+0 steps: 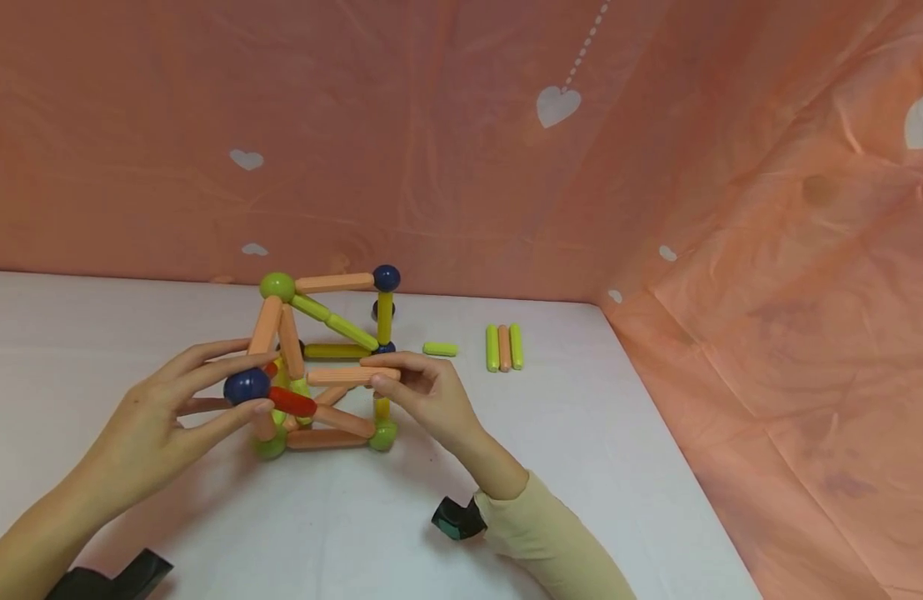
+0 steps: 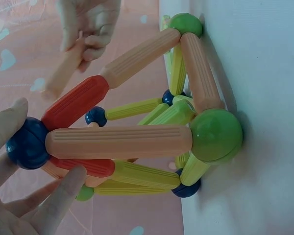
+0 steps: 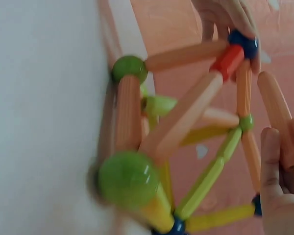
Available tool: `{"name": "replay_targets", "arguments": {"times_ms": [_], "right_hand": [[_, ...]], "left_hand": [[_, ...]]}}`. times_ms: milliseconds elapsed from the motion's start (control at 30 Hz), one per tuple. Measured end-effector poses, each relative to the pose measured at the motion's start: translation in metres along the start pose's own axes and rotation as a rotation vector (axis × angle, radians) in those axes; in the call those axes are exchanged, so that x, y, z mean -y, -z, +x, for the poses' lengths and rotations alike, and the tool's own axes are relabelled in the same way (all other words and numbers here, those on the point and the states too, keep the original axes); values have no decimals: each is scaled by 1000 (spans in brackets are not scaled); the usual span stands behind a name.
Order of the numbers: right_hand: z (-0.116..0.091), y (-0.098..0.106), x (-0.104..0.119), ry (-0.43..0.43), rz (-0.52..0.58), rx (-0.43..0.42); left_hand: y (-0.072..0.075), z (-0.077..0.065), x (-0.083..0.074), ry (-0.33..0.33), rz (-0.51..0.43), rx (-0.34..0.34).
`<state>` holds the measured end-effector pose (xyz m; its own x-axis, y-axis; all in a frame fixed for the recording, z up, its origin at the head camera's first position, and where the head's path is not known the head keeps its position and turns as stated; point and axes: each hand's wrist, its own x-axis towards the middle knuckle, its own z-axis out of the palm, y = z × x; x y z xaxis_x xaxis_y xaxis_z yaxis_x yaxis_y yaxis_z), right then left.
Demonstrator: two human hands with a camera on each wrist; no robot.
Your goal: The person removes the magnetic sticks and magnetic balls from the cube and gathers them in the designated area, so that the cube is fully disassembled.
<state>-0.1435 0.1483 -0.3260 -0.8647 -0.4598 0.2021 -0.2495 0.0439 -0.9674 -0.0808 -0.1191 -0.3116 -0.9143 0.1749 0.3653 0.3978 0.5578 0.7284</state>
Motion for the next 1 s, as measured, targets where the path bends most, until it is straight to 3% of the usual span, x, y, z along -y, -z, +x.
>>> {"name": "replay_targets", "arguments": {"times_ms": [300,567,767,1000], "right_hand": [[-8,32,-16,-138,107,-246],[-10,59,-26,-184,163,-416],[-10,76,-34,-215,130,-505],[-11,98,-48,-220,68,-531]], "left_hand": [[2,-1,2,2,3,-15],[2,0,3,10,10,-6],[2,0,3,8,13,-9],[3,1,3,25,22,0]]}}
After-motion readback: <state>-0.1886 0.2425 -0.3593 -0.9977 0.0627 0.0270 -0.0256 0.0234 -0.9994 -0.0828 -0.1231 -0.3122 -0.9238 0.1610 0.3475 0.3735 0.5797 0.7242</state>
